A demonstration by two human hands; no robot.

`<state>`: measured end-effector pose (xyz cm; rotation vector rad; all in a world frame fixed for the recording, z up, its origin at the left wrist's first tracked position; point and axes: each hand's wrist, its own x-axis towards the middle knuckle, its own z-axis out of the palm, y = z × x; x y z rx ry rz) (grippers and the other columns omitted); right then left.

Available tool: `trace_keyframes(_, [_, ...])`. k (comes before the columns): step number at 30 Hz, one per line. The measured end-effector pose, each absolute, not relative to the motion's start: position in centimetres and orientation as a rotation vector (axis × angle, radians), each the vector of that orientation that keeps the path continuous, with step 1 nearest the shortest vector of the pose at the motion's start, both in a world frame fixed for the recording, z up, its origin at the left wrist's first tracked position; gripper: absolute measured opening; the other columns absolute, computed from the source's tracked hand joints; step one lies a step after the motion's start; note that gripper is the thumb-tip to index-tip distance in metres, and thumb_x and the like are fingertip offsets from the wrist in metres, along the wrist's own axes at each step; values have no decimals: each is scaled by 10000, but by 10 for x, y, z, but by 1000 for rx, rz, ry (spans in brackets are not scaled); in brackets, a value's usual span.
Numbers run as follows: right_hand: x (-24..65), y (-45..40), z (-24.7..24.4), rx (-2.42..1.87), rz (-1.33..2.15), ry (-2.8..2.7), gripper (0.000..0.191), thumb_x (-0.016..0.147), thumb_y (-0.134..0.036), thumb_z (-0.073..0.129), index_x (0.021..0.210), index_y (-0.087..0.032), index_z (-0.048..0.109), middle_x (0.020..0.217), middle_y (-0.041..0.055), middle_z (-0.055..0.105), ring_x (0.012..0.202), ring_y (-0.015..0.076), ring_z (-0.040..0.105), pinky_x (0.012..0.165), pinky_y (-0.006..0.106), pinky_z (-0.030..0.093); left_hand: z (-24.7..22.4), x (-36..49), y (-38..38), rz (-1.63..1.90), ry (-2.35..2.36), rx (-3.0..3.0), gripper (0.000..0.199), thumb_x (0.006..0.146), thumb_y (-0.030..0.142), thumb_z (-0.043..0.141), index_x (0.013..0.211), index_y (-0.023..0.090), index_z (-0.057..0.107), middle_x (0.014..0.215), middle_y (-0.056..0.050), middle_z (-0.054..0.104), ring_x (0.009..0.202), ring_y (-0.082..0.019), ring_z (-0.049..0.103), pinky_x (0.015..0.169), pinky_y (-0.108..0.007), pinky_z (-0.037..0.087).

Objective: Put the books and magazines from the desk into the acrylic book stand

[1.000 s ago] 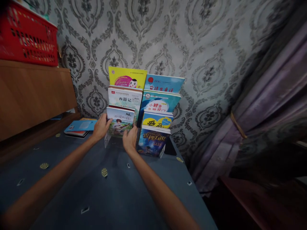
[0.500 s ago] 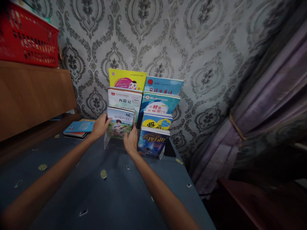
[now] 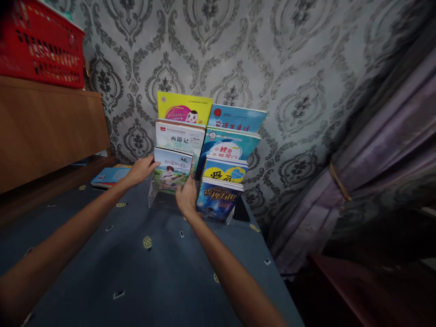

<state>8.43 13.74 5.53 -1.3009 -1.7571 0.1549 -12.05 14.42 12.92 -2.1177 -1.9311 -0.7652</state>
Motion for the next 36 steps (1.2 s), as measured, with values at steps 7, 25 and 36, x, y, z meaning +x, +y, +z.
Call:
trace_keyframes(7, [87,133,68,-1362,223,-1790,486,833,-197,464,1300,-65,496,1239,202,638,1158,306,600,1016,415,451,133,-129,151,-608,-1880,-2217,373,1001,430,372,1070,148,607,1043,-144,724,1012,-277,667,873,-334,460])
trace_keyframes(25, [79,109,91,-1671,233,-1849,469,907,-184,456,1364,-79,449,1152,168,712,1025,271,692,891,324,488,136,-128,150,-521,-1826,-2225,371,1011,396,357,1088,127,601,1052,-163,724,1030,-277,681,856,-318,481])
trace_keyframes(36, [75,104,93,-1669,188,-1853,513,902,-182,492,1388,-30,432,1152,204,710,1062,275,688,899,319,494,135,-129,154,-495,-1809,-2223,378,1005,389,348,1113,134,606,1074,-157,732,1039,-281,685,877,-330,487])
